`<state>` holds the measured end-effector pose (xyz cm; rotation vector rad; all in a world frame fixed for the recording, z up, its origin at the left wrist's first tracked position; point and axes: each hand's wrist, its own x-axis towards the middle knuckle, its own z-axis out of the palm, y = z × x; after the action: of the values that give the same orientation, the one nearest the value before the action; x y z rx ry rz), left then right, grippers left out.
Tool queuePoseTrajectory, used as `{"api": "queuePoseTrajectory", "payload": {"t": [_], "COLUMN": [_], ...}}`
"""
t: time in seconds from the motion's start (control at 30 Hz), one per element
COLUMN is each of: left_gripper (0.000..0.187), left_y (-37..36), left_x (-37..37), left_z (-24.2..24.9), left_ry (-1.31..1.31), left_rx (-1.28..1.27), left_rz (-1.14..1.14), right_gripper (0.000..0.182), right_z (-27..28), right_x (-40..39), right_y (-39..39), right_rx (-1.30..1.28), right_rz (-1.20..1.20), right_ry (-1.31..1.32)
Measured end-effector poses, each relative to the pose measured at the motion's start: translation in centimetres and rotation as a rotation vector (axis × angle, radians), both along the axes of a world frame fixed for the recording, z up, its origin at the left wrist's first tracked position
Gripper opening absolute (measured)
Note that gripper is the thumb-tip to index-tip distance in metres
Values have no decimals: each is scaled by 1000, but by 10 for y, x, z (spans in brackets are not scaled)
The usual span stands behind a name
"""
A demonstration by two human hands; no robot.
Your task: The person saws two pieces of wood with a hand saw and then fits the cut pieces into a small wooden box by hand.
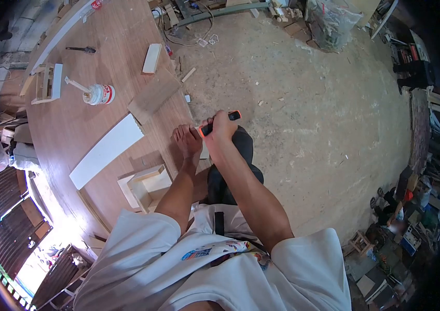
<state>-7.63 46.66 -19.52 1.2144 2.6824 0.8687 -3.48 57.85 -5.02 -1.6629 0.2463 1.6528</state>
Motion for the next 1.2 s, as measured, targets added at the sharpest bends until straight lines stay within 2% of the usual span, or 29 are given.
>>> {"api": "queuePoseTrajectory", "payload": {"t": [0.07, 0.17, 0.3, 0.4, 0.53, 0.67, 0.77, 0.83, 0.87, 0.93, 0.97, 1.03, 1.1, 1.2], "left_gripper": [16, 15, 15, 15, 15, 17, 18, 18, 18, 19, 20, 23, 26, 30], "left_y": [1, 0, 1, 2, 3, 2, -1, -2, 0, 1, 0, -1, -1, -1], "left_x": [1, -1, -1, 0, -4, 2, 0, 2, 1, 0, 1, 0, 0, 4], "left_z": [0, 0, 2, 1, 4, 4, -7, -2, 1, 1, 0, -1, 6, 25], "left_ry": [19, 25, 8, -23, 13, 2, -46, -42, -32, -63, -96, -115, -131, 22], "left_rx": [18, 6, -6, -13, -26, -41, -87, -102, -111, -104, -103, -109, -116, -113], "left_rz": [5, -18, 3, -7, -7, 27, 33, 29, 27, 28, 31, 12, -2, -91], "right_gripper": [10, 9, 8, 9, 11, 11, 11, 12, 12, 9, 9, 8, 9, 11], "right_z": [8, -11, -8, -8, -9, -25, -35, -42, -49, -62, -58, -50, -54, -58], "right_x": [6, -4, 4, -8, 3, 27, 61, 88, 107, 150, 168, 200, 229, 256], "right_y": [-6, -7, -9, -13, -7, 2, 11, 23, 28, 30, 30, 24, 18, 8], "right_rx": [83, 106, 106, 99, 99, 172, 124, 193, 199, 285, 288, 351, 362, 357], "right_rz": [31, 60, 27, 58, 63, 96, 124, 280, 277, 685, 681, 1065, 1094, 1133], "right_ry": [30, -32, 61, -64, 45, -76, -192, -328, -328, -325, -327, -529, -553, -560]}}
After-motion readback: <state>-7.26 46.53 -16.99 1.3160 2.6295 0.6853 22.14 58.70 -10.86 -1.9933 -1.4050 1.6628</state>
